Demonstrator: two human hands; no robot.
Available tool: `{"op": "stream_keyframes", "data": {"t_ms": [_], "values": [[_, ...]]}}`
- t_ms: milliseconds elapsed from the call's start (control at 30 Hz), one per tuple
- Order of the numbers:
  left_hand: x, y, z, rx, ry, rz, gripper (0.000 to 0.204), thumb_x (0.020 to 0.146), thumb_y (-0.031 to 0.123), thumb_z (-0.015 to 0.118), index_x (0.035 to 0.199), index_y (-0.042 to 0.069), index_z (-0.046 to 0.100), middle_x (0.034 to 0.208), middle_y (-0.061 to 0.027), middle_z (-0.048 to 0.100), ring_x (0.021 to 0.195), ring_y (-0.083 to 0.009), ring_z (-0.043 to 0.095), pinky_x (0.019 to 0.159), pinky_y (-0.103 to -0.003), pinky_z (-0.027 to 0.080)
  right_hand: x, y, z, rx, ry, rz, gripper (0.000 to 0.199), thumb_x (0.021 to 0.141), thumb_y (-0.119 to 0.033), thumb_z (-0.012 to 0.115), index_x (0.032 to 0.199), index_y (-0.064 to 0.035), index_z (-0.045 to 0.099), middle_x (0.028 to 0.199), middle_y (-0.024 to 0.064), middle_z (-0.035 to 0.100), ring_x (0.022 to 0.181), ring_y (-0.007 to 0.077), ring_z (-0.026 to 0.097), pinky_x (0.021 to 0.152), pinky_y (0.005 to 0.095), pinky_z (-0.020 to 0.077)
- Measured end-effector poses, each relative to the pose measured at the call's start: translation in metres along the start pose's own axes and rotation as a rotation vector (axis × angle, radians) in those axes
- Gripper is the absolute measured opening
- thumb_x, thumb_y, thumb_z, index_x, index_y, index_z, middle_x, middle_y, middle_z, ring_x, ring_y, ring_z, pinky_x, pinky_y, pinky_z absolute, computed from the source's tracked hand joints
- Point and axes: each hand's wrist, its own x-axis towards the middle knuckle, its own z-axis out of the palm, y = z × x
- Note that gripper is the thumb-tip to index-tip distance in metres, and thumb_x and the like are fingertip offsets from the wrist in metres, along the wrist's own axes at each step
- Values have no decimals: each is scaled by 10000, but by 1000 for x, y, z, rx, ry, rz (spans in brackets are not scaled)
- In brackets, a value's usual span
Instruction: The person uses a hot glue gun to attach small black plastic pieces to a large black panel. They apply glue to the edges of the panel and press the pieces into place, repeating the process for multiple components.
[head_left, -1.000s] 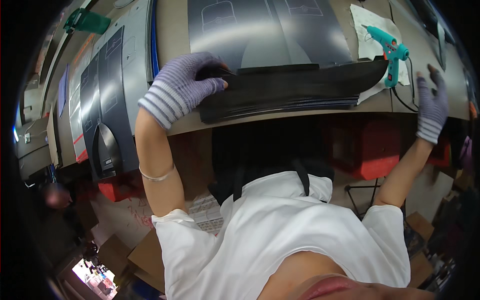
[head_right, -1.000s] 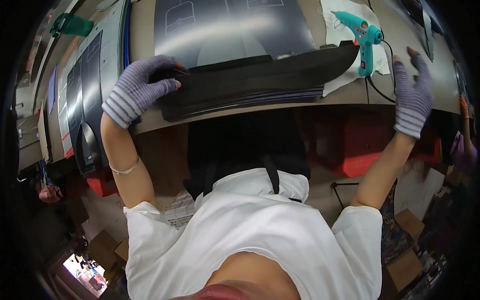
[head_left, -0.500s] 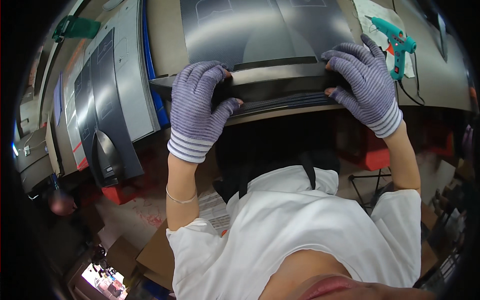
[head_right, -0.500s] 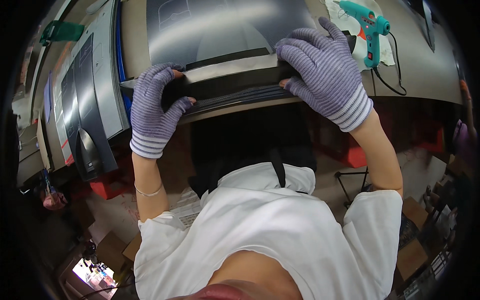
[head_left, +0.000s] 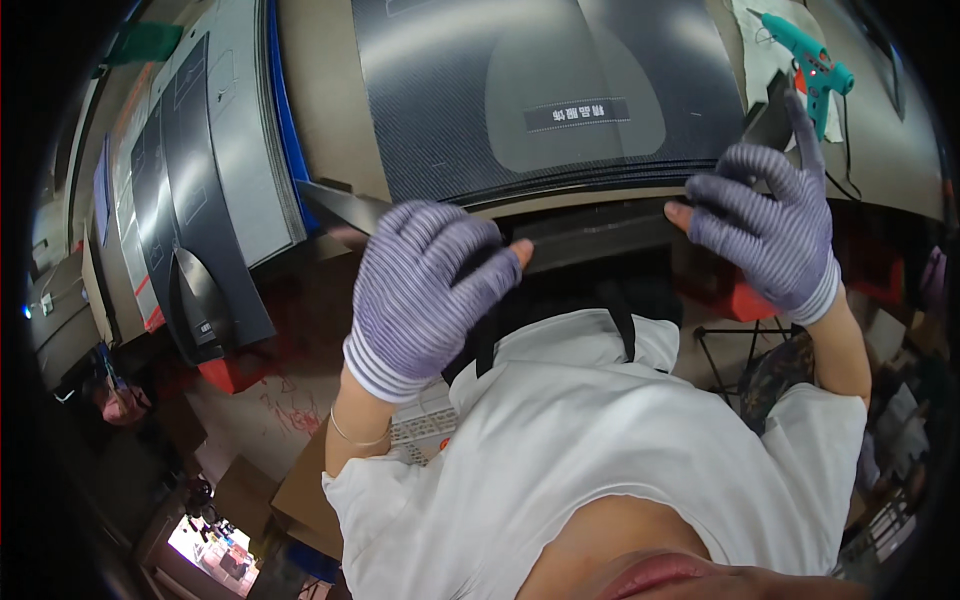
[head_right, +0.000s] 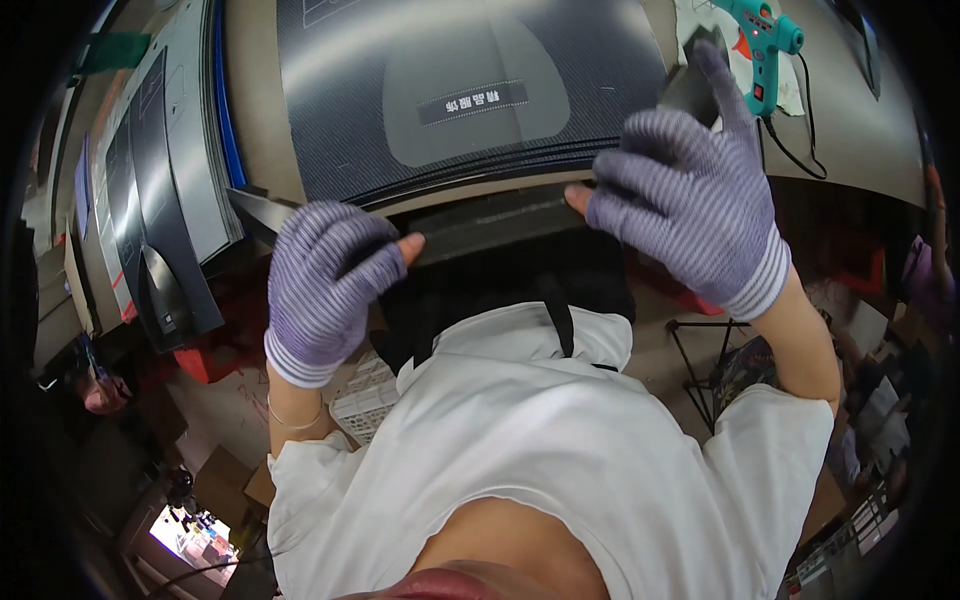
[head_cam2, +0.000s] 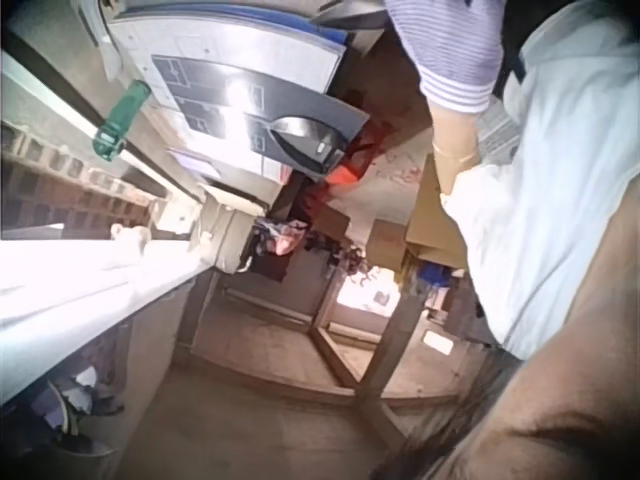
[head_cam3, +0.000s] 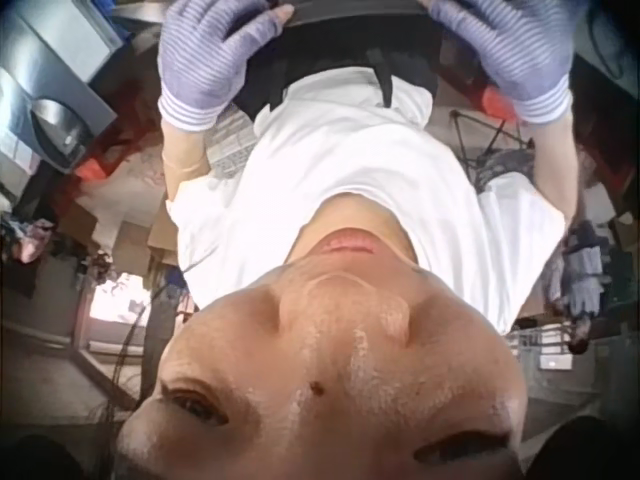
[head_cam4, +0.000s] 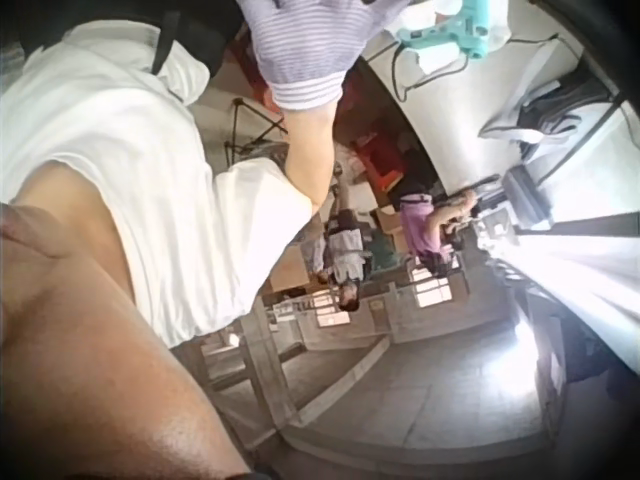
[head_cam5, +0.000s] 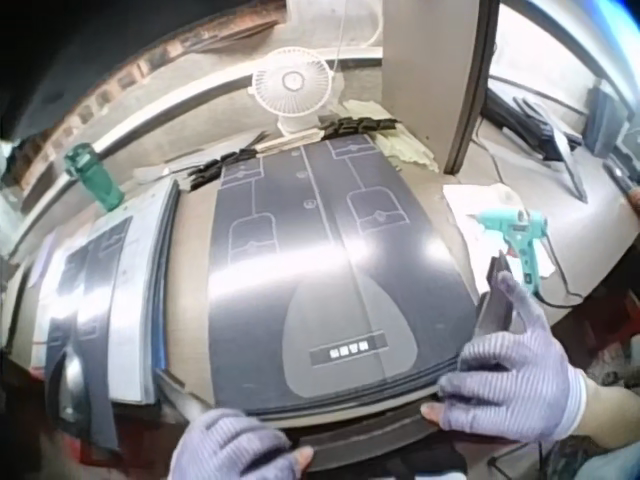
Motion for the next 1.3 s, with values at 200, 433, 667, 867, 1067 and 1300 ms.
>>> {"op": "stream_keyframes", "data": {"t_ms": [200,433,667,867,1067,1300], "values": [[25,-34,-2,149,-58,54,199,759,79,750,954,110,727,922,-87,665,863,-276,623,753,-393,508,23,22,11,-144,2,-30,276,732,-157,751,971,-295,747,991,-47,707,982,225,627,1124,599,305],[27,-40,8,152,-68,-35,213,756,96,766,960,150,735,920,-80,662,848,-266,617,756,-369,517,26,32,18,-155,-55,-45,306,744,-171,742,999,-340,748,998,-58,707,1012,209,627,1121,580,316],[32,-37,7,161,-158,-88,210,764,95,765,961,160,737,922,-77,662,888,-270,610,795,-374,508,32,29,16,-114,-103,-17,216,745,-188,758,917,-318,750,953,-43,708,993,209,637,1130,599,316],[34,-38,6,119,-134,-65,201,761,99,772,950,159,734,925,-69,664,889,-270,608,804,-377,504,40,33,13,-92,-151,-34,164,747,-191,768,879,-288,750,930,-17,707,986,217,648,1134,583,324],[31,-40,10,111,-132,-89,212,754,91,788,947,151,726,922,-64,663,882,-265,610,778,-369,511,41,33,12,-48,-200,3,156,750,-176,771,885,-251,750,941,12,701,978,234,655,1129,553,344],[28,-42,14,143,-83,-14,293,743,58,760,1014,164,728,924,-72,647,872,-266,611,798,-385,504,37,34,15,-28,-217,40,170,754,-187,766,910,-253,752,988,22,690,1031,236,642,1115,574,352]]}}
